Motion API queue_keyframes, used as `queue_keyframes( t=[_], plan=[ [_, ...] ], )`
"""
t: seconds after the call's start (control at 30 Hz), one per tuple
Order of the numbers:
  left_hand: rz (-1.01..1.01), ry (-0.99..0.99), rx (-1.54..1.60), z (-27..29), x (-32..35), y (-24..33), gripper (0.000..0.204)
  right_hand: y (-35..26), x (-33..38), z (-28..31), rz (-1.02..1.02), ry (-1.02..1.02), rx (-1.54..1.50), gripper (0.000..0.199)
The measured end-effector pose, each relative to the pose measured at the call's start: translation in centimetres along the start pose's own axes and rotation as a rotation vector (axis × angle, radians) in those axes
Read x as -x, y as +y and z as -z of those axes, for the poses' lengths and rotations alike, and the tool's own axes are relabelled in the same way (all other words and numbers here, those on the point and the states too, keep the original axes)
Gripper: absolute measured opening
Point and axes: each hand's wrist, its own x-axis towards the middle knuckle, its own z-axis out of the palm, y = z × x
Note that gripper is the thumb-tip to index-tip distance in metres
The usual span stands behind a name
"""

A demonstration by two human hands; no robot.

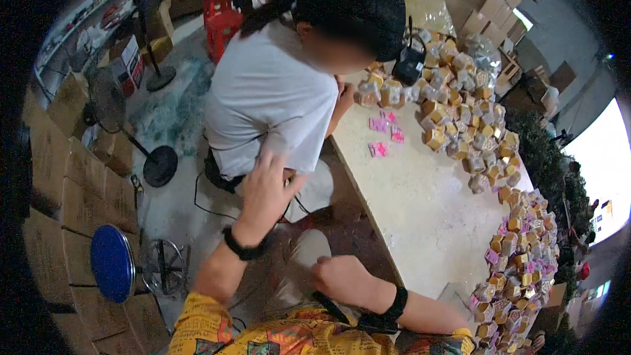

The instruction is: The person sits at a table and repeatedly picks up small, gold-colored, house-shaped items wrapped in clear plastic. They apply pink paper labels to the items and place them into a pile. The person also retrieves more labels from a nearby box.

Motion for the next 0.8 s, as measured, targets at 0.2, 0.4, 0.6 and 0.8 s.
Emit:
queue_keyframes(
  t=[0.2, 0.4, 0.6, 0.8],
  plan=[
    [0.262, -0.421, 0.101, 1.1, 12.9, -5.5, 0.040, 1.1, 0.9, -4.7, -0.059, -0.201, -0.152, 0.027],
    [0.537, -0.612, 0.102, 2.0, 21.2, -10.6, 0.042, -0.8, -2.8, -4.5, 0.042, -0.282, -0.184, 0.031],
    [0.774, -0.656, 0.107, 1.7, 22.2, -13.5, 0.047, 0.2, -7.4, -4.8, 0.222, -0.293, -0.051, 0.029],
    [0.865, -0.673, 0.120, -1.1, 25.4, -18.1, 0.046, 0.3, -14.1, -5.0, 0.465, -0.215, -0.108, 0.033]
  ],
)
